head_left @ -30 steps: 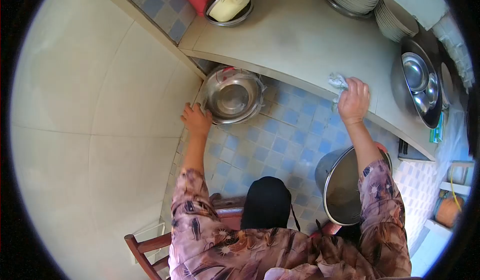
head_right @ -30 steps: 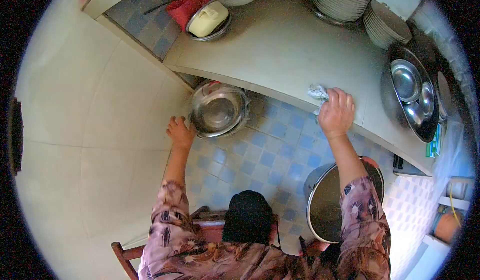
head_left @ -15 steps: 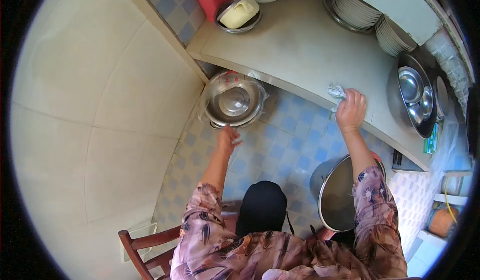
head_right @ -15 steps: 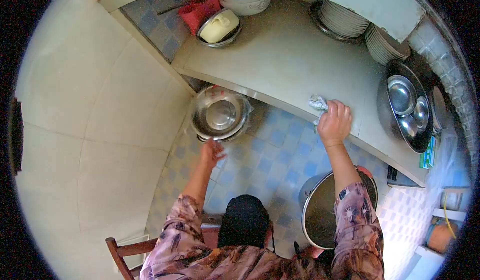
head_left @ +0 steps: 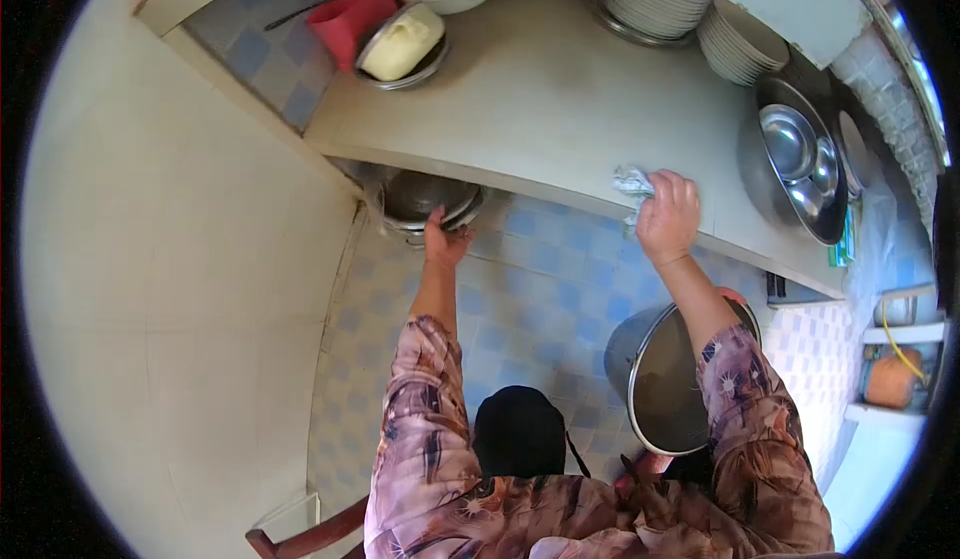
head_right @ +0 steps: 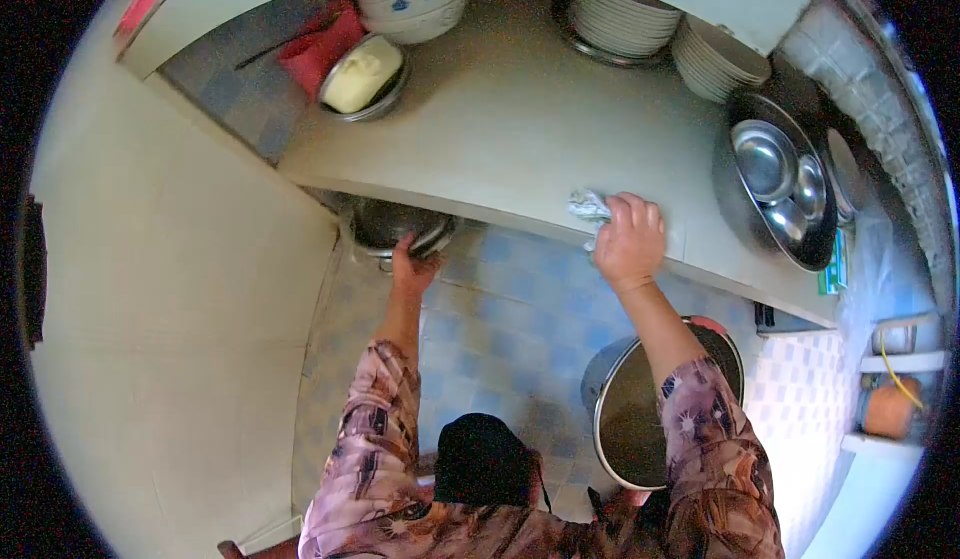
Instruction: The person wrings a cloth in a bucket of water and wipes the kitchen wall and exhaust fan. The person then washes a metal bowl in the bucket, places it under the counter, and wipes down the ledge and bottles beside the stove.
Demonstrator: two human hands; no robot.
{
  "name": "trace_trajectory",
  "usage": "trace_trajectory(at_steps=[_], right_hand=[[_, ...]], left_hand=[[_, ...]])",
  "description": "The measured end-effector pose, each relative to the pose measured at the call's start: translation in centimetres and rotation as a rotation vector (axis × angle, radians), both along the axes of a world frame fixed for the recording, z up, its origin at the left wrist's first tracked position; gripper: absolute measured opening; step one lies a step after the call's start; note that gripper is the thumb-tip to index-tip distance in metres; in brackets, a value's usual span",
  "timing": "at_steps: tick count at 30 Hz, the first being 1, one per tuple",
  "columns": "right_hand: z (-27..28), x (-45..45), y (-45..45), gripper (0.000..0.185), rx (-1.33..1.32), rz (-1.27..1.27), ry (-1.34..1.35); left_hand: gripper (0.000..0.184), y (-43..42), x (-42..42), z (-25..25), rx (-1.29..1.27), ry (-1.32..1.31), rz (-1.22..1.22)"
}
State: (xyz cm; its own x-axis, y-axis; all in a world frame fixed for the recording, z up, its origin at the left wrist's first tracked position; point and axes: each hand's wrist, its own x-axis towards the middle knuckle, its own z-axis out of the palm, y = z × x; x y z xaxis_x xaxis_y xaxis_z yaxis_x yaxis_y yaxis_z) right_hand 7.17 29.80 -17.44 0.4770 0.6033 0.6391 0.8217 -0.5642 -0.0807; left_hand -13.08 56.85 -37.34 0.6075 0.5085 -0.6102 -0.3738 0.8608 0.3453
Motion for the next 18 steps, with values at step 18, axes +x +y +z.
trace_trajectory(at_steps=[18], right_hand=[[0.4,0.2,-0.3,0.023,0.137,-0.043,0.124]], left_hand=[[0.063,-31.3,-4.4,15.0,1.038,0.057,-0.480]])
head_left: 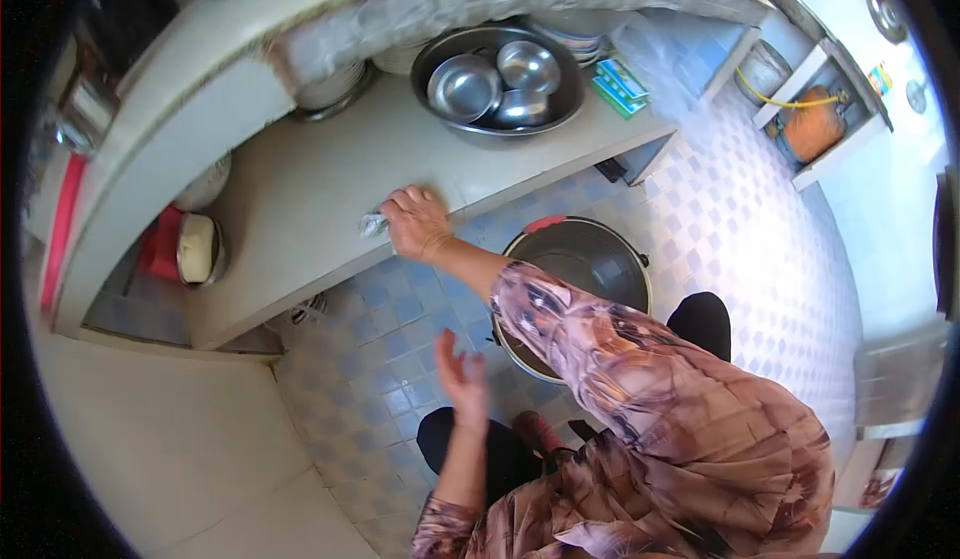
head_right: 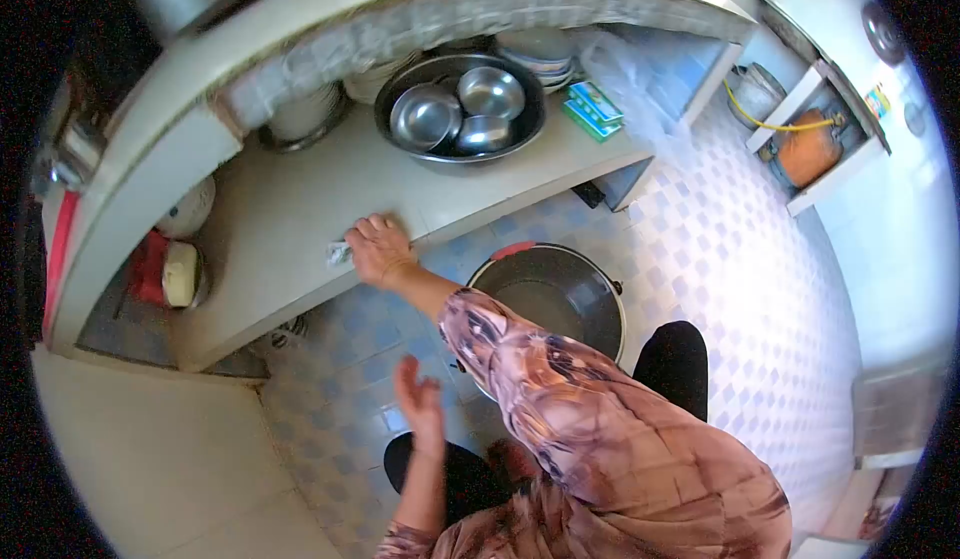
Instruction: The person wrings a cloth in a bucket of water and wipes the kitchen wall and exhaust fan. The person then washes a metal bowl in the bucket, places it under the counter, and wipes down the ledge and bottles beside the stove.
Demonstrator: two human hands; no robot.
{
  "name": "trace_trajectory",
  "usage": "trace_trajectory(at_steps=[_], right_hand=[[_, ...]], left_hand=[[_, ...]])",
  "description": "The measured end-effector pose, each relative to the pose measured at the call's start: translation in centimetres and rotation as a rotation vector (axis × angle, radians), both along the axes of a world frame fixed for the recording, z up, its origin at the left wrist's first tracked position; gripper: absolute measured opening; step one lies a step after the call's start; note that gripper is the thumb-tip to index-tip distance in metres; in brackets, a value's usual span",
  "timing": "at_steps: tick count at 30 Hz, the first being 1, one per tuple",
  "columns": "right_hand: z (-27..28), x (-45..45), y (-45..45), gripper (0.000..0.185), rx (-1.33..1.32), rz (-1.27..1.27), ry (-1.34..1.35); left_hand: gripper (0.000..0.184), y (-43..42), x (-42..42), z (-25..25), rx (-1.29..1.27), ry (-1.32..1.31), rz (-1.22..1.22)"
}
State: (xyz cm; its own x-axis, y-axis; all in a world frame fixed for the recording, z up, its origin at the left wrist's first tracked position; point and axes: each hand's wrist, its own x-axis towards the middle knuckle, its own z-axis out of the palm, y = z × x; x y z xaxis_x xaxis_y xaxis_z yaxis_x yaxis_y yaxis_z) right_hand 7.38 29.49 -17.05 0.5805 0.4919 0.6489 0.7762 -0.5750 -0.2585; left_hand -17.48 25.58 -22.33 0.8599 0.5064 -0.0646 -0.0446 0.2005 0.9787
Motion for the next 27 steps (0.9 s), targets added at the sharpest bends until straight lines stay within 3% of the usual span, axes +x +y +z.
trace_trajectory(at_steps=[1,3,4,5,7,8,9,10,11,12,13,15,16,17,18,19,20,21,22,23,24,25,26,27], right_hand=[[-0.8,0.4,0.4,0.021,0.115,-0.020,0.077],[0.5,-0.4,-1.5,0.019,0.241,-0.058,0.152],[1.5,-1.7,-3.2,0.019,0.598,0.120,0.757],[3.0,-2.8,-5.2,0.018,0.947,0.321,1.351],[7.1,-6.7,-12.1,0.022,1.021,0.292,1.504],[6.8,-7.7,-15.8,0.025,1.097,0.333,1.674],[6.8,-8.9,-19.6,0.026,1.179,0.345,1.733],[5.5,-9.6,-23.4,0.026,1.214,0.392,1.762],[4.4,-10.5,-26.2,0.026,1.330,0.232,1.793],[3.0,-11.1,-29.2,0.027,1.287,0.053,1.971],[-0.5,-12.0,-31.6,0.028,1.106,-0.016,1.927],[-2.4,-13.9,-33.9,0.031,1.521,0.112,2.222],[-6.3,-15.1,-33.2,0.032,1.347,-0.112,2.225],[-4.4,-15.9,-32.3,0.033,1.180,-0.017,2.139],[-2.3,-16.2,-32.0,0.034,1.082,0.027,2.211],[-0.4,-15.9,-32.9,0.038,0.629,0.309,1.820],[-0.6,-15.8,-33.6,0.036,0.477,0.503,1.233],[-0.1,-15.6,-33.5,0.030,0.565,0.546,1.385],[0.5,-15.7,-33.3,0.030,0.872,0.426,1.851],[1.1,-15.6,-33.4,0.031,1.192,0.271,2.288],[0.7,-15.6,-33.5,0.031,1.217,0.264,2.258],[-0.5,-15.6,-33.5,0.029,1.228,0.308,2.206],[-1.7,-15.5,-33.5,0.027,1.230,0.360,2.154],[-2.3,-15.2,-33.3,0.027,1.238,0.367,2.125]], left_hand=[[0.063,-1.8,-1.5,0.4,0.265,0.021,-0.065],[0.059,-2.6,-2.3,-0.1,0.463,0.028,-0.219],[0.059,-2.7,-2.4,-0.5,0.468,0.032,-0.239],[0.057,-2.4,-1.7,-0.9,0.326,0.053,-0.131],[0.056,-2.4,-0.1,-0.5,0.194,0.056,-0.037],[0.059,-2.6,0.4,0.2,-0.057,0.226,-0.053],[0.063,-3.1,0.8,0.5,-0.306,0.405,-0.065],[0.069,-4.1,1.4,0.2,-0.302,0.451,-0.114],[0.076,-5.0,1.5,-0.2,-0.294,0.514,-0.164],[0.077,-5.6,1.3,-0.4,-0.237,0.515,-0.189],[0.078,-6.3,1.5,-0.6,-0.182,0.507,-0.214],[0.072,-6.0,2.0,-1.4,-0.222,0.646,-0.128],[0.067,-6.4,2.8,-2.0,-0.287,0.732,-0.029],[0.059,-6.5,2.8,-2.4,-0.353,0.670,-0.087],[0.051,-5.6,1.8,-6.1,-0.289,0.674,-0.120],[0.036,-5.1,1.4,-8.2,-0.331,0.754,-0.193],[0.031,-3.8,0.5,-11.1,-0.074,0.664,-0.438],[0.028,-2.6,-0.5,-12.6,0.183,0.549,-0.672],[0.028,-2.7,-0.8,-11.8,0.190,0.555,-0.696],[0.028,-3.3,-0.3,-10.9,0.225,0.750,-0.573],[0.029,-4.3,0.9,-9.9,0.262,0.932,-0.442],[0.025,-5.6,1.9,-8.7,-0.196,0.944,-0.149],[0.023,-7.4,2.8,-7.4,-0.372,0.916,0.132],[0.024,-8.3,3.3,-6.8,-0.255,0.955,0.139]])
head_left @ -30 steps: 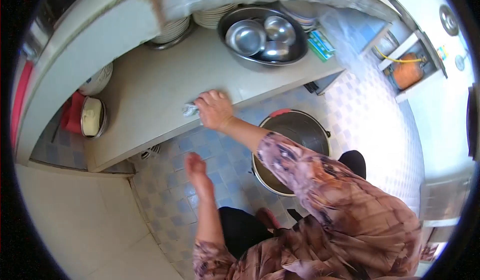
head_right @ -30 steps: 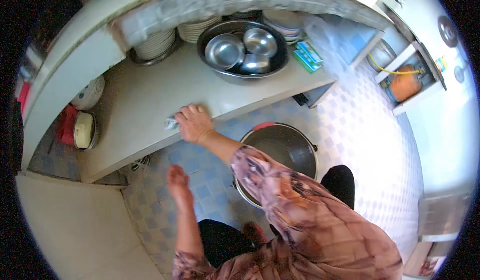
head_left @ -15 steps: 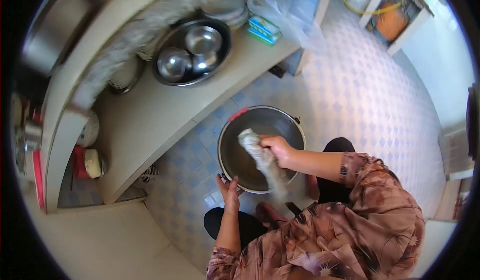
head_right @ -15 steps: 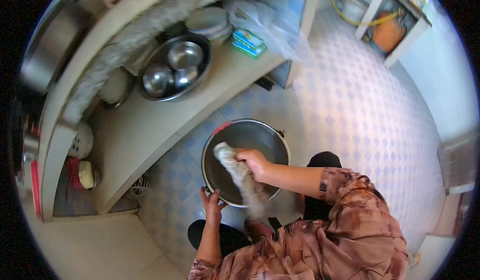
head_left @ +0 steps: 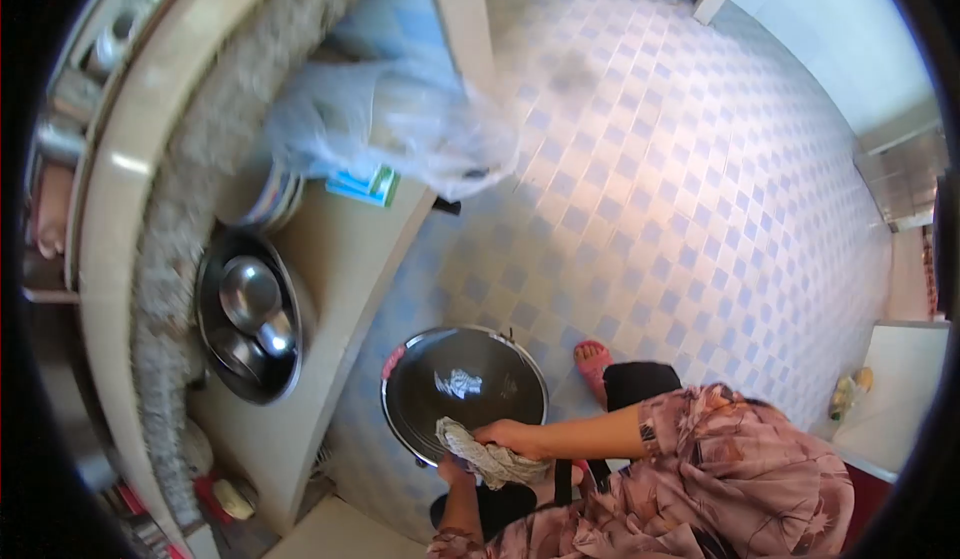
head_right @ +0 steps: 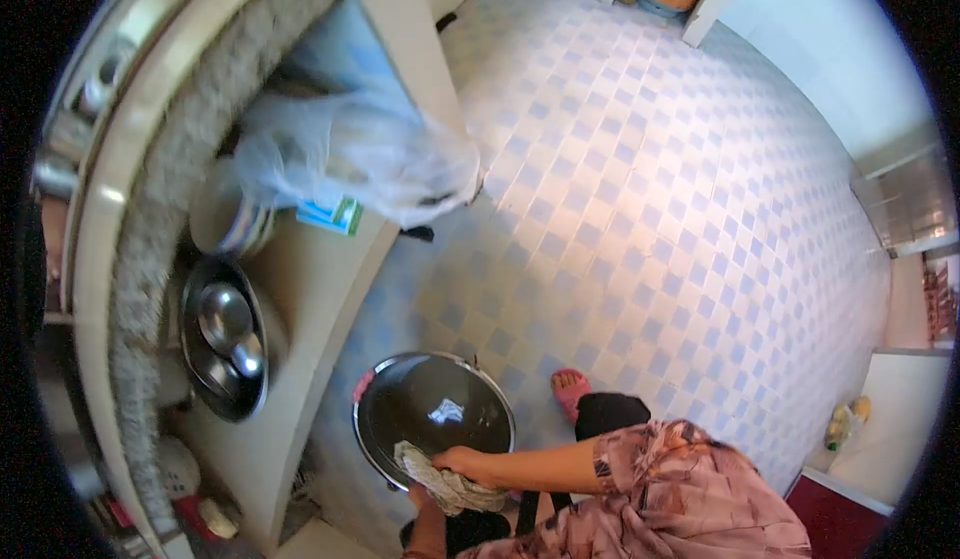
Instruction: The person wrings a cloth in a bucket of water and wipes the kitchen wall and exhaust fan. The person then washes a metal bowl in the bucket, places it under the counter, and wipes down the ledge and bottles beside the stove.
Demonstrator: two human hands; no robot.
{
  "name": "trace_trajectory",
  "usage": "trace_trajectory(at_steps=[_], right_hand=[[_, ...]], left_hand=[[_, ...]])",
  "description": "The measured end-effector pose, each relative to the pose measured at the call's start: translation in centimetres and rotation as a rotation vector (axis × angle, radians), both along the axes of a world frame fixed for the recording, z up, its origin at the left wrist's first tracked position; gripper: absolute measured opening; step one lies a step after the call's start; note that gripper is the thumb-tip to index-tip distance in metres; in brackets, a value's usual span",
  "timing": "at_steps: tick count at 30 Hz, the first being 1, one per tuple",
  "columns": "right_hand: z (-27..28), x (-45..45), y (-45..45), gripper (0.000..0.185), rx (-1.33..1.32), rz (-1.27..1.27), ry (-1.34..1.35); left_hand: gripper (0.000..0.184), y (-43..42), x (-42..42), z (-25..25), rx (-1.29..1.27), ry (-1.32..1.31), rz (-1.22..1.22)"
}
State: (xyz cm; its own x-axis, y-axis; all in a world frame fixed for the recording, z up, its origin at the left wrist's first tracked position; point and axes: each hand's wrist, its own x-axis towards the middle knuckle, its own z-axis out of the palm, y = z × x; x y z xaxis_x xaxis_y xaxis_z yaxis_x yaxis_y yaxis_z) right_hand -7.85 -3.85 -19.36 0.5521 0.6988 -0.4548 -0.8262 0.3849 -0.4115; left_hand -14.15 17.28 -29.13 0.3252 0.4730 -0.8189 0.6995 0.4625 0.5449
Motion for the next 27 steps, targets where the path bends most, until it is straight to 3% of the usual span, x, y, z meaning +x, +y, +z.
trace_trajectory(at_steps=[2,3,4,6,8,10,12,13,15,16,18,20,22,23,26,27], right_hand=[[-0.4,1.1,-0.2,0.024,0.024,0.071,0.233],[0.3,1.0,-1.9,0.025,0.016,-0.048,-0.071],[0.6,0.8,-3.1,0.025,0.016,-0.056,-0.089],[1.0,0.0,-5.2,0.025,-0.126,-0.242,0.051],[0.2,-2.2,-6.6,0.024,-0.109,-0.463,0.565],[-3.7,-8.2,-7.2,0.022,-0.832,-0.169,0.050],[-1.1,-11.2,-8.3,0.022,-0.441,-0.499,0.588],[1.0,-12.2,-9.3,0.022,-0.443,-0.504,0.578],[6.1,-14.3,-12.3,0.025,-1.023,-0.046,-0.107],[8.6,-14.7,-14.4,0.025,-1.047,-0.056,-0.119],[14.5,-14.3,-18.3,0.028,-1.186,0.105,-0.456],[21.6,-13.0,-21.5,0.021,-1.282,0.015,-0.537],[25.9,-12.2,-24.9,0.023,-1.376,0.040,-0.691],[26.7,-11.5,-26.0,0.029,-1.376,0.023,-0.437],[29.0,-10.7,-30.2,0.034,-1.447,0.026,-0.321],[29.9,-10.5,-31.8,0.034,-1.427,-0.003,-0.271]], left_hand=[[0.029,1.3,-0.1,-0.7,0.092,0.135,-0.075],[0.033,2.1,0.0,-1.5,0.085,0.243,-0.100],[0.033,2.0,0.9,0.0,0.087,0.226,-0.107],[0.044,2.3,1.1,3.8,-0.124,0.709,-0.461],[0.049,-0.5,0.3,7.3,-0.089,0.838,-0.571],[0.056,-1.9,-2.1,11.0,-0.362,0.706,-0.909],[0.051,-5.4,-4.0,16.1,-0.210,0.509,-1.222],[0.051,-5.7,-4.4,17.3,-0.208,0.498,-1.226],[0.048,-6.8,-5.3,20.3,-0.363,0.312,-1.366],[0.048,-7.5,-5.3,21.9,-0.372,0.285,-1.377],[0.042,-8.1,-4.2,25.6,-0.287,0.316,-1.295],[0.043,-7.5,-1.7,28.5,-0.105,0.259,-1.467],[0.044,-6.1,0.1,29.3,-0.082,0.213,-1.384],[0.045,-5.2,1.0,29.9,-0.067,0.202,-1.300],[0.039,-4.3,4.4,33.2,-0.195,0.113,-0.962],[0.037,-4.7,5.2,34.2,-0.107,0.149,-0.958]])
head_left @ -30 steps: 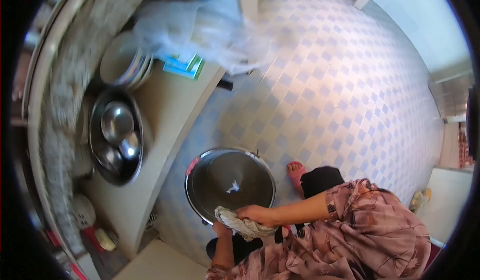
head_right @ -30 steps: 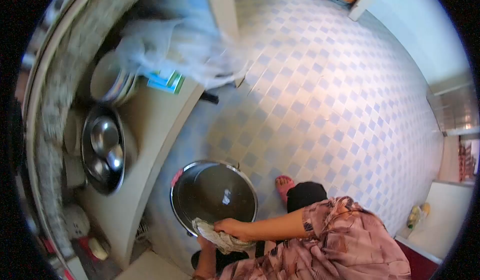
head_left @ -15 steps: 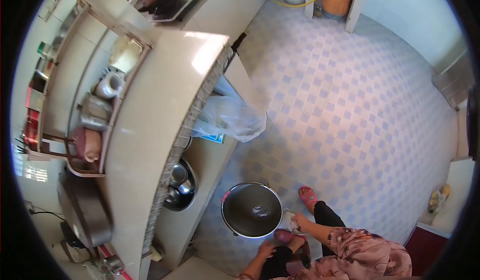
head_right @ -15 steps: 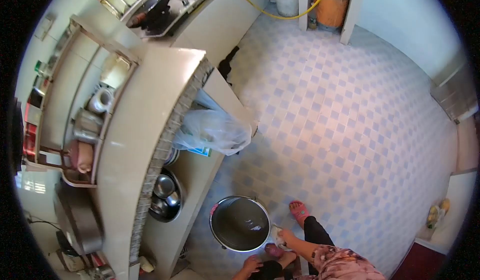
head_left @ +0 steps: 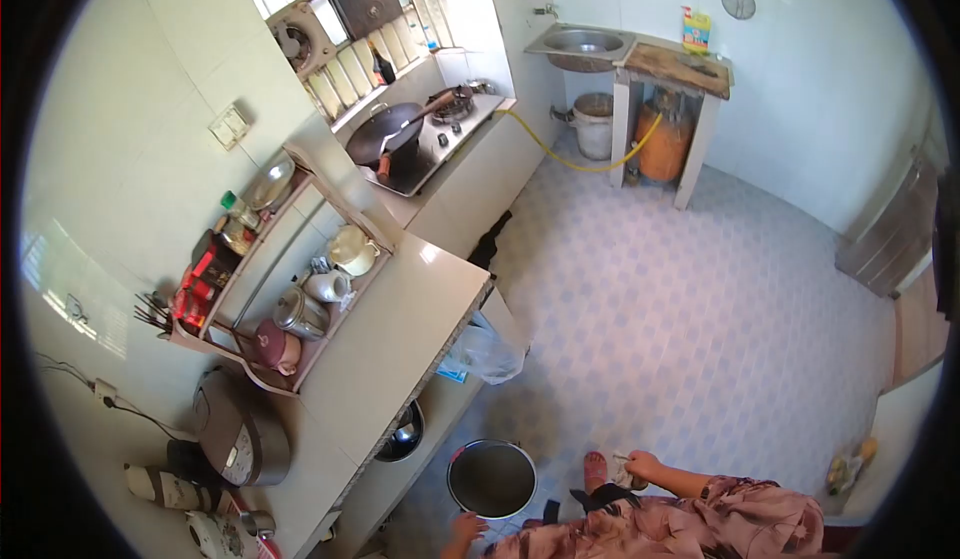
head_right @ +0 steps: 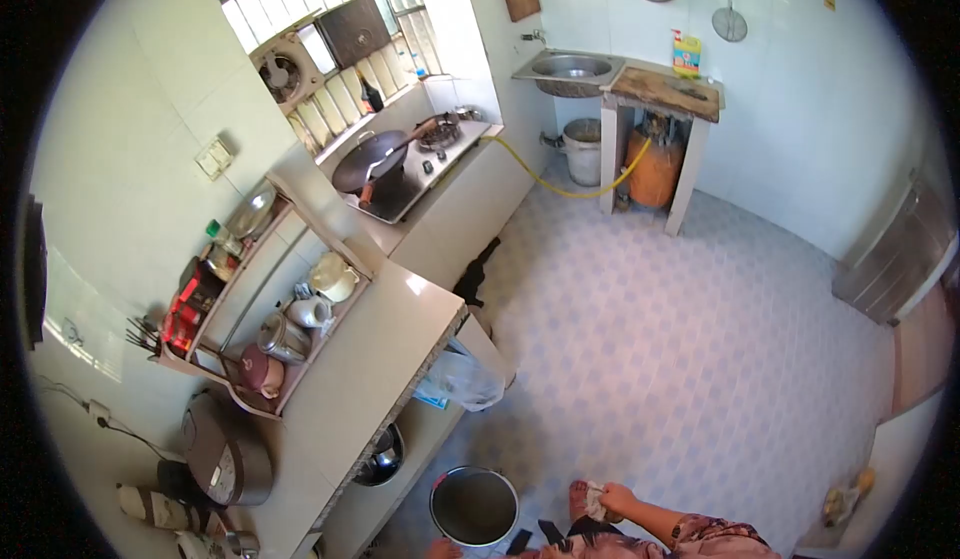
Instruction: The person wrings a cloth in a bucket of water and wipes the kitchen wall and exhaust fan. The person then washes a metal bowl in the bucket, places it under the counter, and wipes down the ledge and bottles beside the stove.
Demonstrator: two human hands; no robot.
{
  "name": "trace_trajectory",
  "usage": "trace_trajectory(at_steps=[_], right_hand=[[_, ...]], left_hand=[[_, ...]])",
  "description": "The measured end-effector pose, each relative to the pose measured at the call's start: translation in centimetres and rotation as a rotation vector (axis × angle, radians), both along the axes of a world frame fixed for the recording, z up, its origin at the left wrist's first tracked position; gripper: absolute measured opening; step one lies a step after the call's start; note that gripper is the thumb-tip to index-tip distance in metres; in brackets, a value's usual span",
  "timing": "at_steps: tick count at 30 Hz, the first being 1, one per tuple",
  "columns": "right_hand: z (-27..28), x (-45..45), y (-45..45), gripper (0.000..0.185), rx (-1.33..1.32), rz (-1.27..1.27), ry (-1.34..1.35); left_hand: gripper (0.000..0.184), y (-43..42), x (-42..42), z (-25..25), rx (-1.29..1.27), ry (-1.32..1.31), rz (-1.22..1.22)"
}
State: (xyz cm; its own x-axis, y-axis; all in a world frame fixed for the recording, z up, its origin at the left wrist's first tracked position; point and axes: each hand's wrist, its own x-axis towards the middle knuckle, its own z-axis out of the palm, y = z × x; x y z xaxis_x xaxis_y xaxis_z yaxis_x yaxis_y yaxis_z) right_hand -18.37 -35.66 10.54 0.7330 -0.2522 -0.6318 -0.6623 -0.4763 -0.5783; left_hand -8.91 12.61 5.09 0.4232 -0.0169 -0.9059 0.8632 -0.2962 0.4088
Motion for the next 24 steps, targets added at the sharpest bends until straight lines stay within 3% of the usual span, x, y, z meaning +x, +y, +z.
trace_trajectory(at_steps=[2,5,7,8,11,13,14,15,17,18,19,20,21,23,24], right_hand=[[2.1,1.0,-3.0,0.033,0.020,0.004,0.063],[5.1,2.3,-6.8,0.029,0.109,-0.072,0.219],[2.5,3.2,-9.7,0.023,-0.349,0.614,-0.296],[3.0,3.6,-10.6,0.023,-0.353,0.633,-0.290],[4.8,7.6,-13.0,0.034,-0.313,0.529,-0.439],[7.1,10.3,-14.0,0.039,-0.326,0.531,-0.676],[10.0,12.0,-13.6,0.039,0.058,0.201,-0.542],[9.5,13.1,-14.3,0.039,0.052,0.207,-0.547],[8.6,15.7,-15.3,0.028,0.170,-0.074,-0.565],[9.2,17.2,-16.2,0.028,0.167,-0.074,-0.573],[9.9,18.8,-17.4,0.019,-0.070,0.155,-0.674],[10.7,20.5,-18.1,0.014,-0.309,0.382,-0.762],[10.5,22.5,-19.0,0.014,-0.318,0.383,-0.780],[8.8,25.7,-20.9,0.016,-0.286,0.362,-0.826],[11.6,27.7,-21.3,0.014,-0.291,0.405,-0.632]], left_hand=[[0.034,-0.3,0.8,1.5,0.084,0.003,0.008],[0.038,-0.4,2.0,2.5,-0.281,-0.402,-0.322],[0.035,-2.1,2.5,3.3,-0.177,-0.356,-0.319],[0.033,-3.6,3.4,3.5,-0.073,-0.315,-0.324],[0.028,-8.8,5.6,9.9,0.037,-0.363,-0.425],[0.028,-12.9,8.7,14.1,0.110,-0.302,-0.413],[0.028,-14.4,9.9,14.9,0.190,-0.234,-0.414],[0.028,-15.6,11.4,14.6,0.185,-0.241,-0.408],[0.030,-17.8,15.5,12.8,0.159,-0.309,-0.615],[0.031,-19.2,17.9,11.2,0.193,-0.490,-0.724],[0.032,-20.6,20.1,9.6,0.228,-0.675,-0.830],[0.034,-22.8,22.1,11.1,0.169,-0.596,-0.684],[0.037,-26.4,24.9,14.5,0.107,-0.528,-0.534],[0.043,-30.5,30.5,14.6,0.027,-0.560,-0.577],[0.042,-32.7,33.2,13.8,-0.025,-0.625,-0.566]])
